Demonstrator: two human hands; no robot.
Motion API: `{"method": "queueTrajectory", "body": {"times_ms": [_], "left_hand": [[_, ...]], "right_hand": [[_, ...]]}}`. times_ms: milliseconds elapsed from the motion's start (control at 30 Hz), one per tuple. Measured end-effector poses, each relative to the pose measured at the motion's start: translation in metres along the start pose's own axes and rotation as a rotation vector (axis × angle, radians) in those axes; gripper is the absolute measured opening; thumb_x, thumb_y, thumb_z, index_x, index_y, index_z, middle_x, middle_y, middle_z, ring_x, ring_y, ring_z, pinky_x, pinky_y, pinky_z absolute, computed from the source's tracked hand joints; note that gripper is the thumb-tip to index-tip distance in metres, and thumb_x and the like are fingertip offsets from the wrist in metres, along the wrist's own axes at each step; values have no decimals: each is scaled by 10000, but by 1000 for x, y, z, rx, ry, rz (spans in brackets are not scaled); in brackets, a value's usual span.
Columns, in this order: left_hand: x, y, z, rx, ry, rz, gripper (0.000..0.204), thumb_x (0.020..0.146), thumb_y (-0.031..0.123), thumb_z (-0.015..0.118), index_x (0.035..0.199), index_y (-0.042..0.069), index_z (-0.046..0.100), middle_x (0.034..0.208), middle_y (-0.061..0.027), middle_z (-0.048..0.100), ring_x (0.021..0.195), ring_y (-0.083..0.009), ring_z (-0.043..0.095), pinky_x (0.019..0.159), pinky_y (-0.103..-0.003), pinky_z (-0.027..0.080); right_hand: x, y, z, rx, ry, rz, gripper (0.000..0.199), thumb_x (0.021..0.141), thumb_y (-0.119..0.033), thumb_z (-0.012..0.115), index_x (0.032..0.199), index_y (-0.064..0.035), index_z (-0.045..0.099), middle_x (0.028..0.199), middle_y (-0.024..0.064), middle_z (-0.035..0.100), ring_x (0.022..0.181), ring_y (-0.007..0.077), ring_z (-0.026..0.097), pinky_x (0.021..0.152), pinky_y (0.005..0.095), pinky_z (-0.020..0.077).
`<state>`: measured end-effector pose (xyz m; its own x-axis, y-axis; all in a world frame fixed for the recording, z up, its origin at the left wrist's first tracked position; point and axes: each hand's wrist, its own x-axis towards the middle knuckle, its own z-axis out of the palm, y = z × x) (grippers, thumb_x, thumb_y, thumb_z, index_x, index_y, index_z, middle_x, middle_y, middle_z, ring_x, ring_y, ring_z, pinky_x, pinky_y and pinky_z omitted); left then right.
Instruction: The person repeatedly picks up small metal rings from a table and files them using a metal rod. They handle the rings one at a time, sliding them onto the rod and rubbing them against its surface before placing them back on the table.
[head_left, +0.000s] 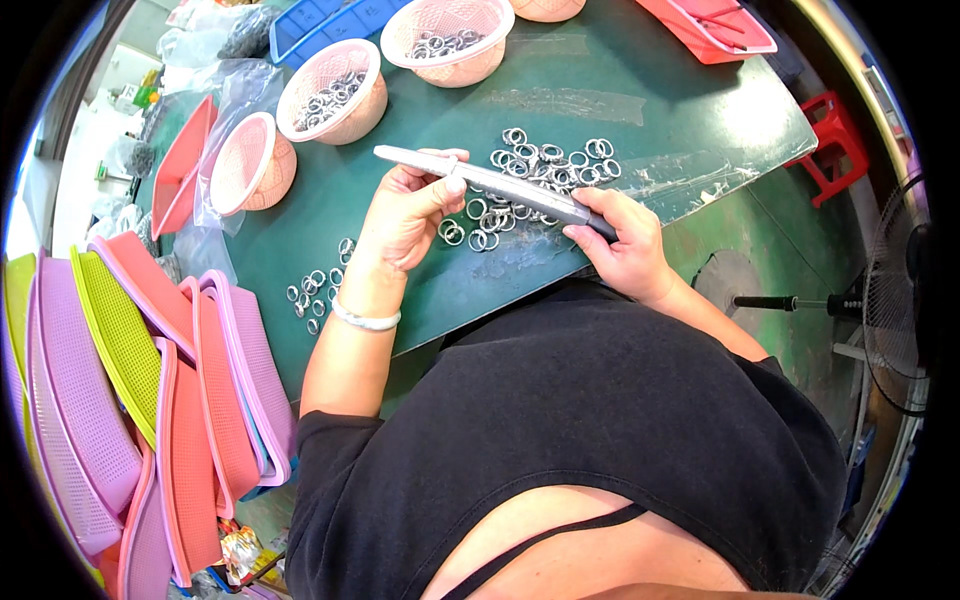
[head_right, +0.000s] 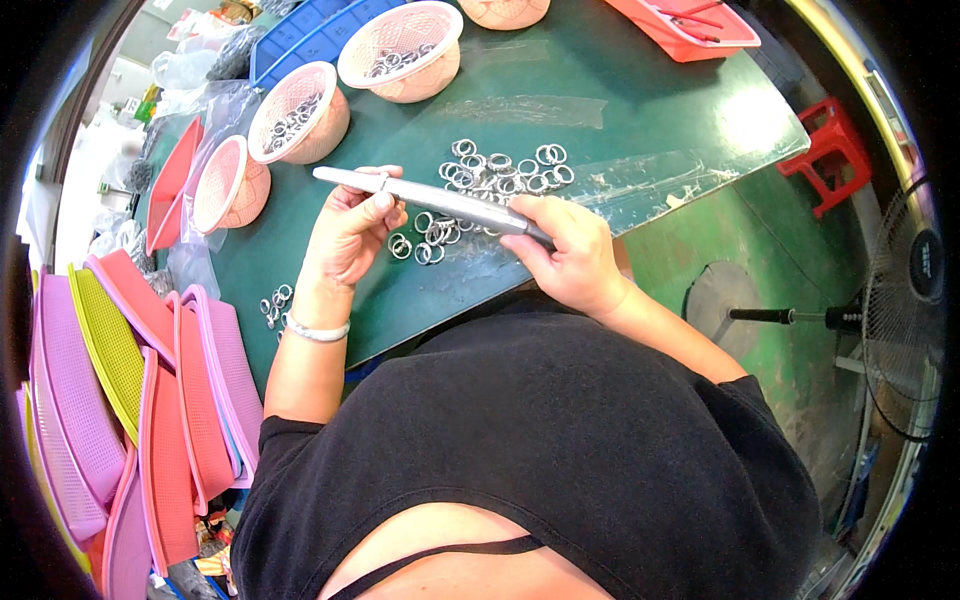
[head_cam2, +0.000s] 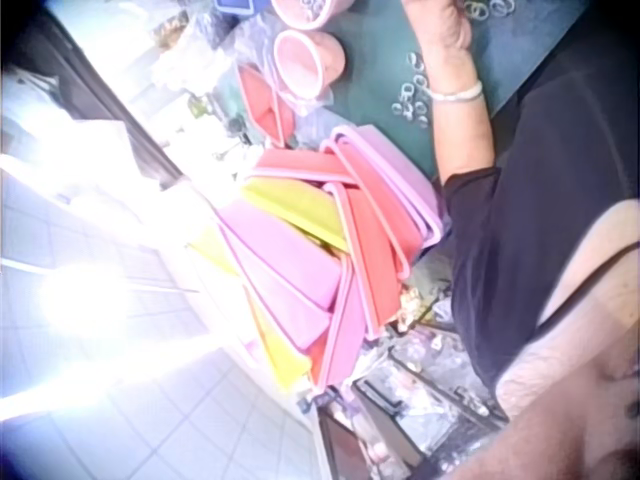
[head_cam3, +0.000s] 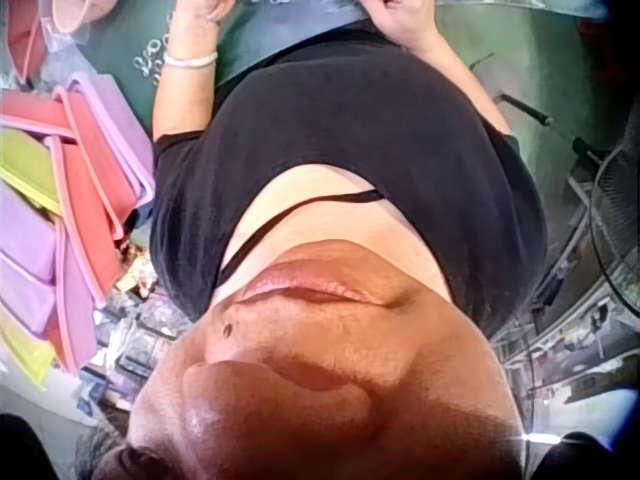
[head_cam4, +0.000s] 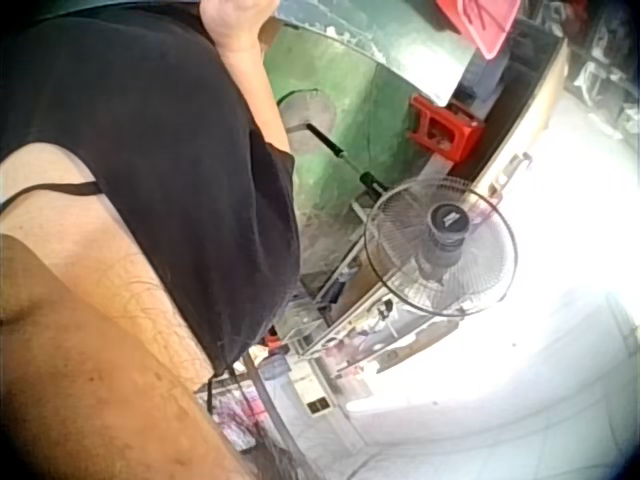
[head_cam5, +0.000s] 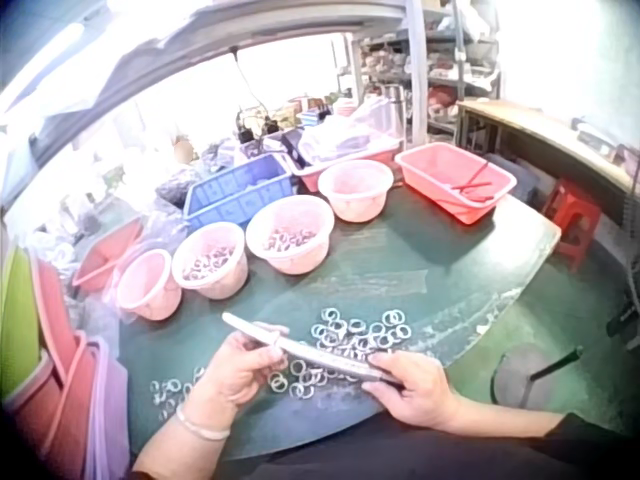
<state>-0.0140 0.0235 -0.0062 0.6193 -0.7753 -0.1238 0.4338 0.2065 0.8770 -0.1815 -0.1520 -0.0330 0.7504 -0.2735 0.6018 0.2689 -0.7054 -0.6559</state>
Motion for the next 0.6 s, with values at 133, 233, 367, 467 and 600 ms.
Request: {"method": "queueTrajectory", "body": {"times_ms": [133,233,367,467,600], "left_hand": [[-1,2,1,26,-7,42,291,728,45,637,1004,2,555,727,-41,563,620,-112,510,602,-245,420],[3,4,0,-3,-25,92,233,749,20,611,976,10,561,774,-20,571,646,-91,519,589,-209,440],[15,24,-3,-114,65,231,132,811,80,545,937,53,573,713,6,544,621,-88,476,591,-238,403],[33,61,-34,-59,173,397,59,814,91,549,870,73,548,670,5,504,609,-89,459,558,-222,386],[55,91,-56,603,595,616,248,772,121,609,989,22,540,736,-27,553,601,-104,500,553,-218,412]], "right_hand": [[0,1,1,26,6,9,297,644,-62,682,912,-18,562,763,120,585,639,246,573,560,291,449],[0,2,4,94,19,36,297,658,-53,677,927,-12,558,773,123,590,658,231,584,578,282,456],[-4,8,5,156,48,92,288,677,-40,665,939,-2,552,787,118,597,678,204,594,599,271,460],[-4,6,3,179,51,113,287,680,-31,660,943,2,550,796,110,600,685,183,595,613,256,461],[-4,6,3,201,57,126,284,686,-23,654,949,3,549,793,102,598,686,164,590,618,244,458]]}}
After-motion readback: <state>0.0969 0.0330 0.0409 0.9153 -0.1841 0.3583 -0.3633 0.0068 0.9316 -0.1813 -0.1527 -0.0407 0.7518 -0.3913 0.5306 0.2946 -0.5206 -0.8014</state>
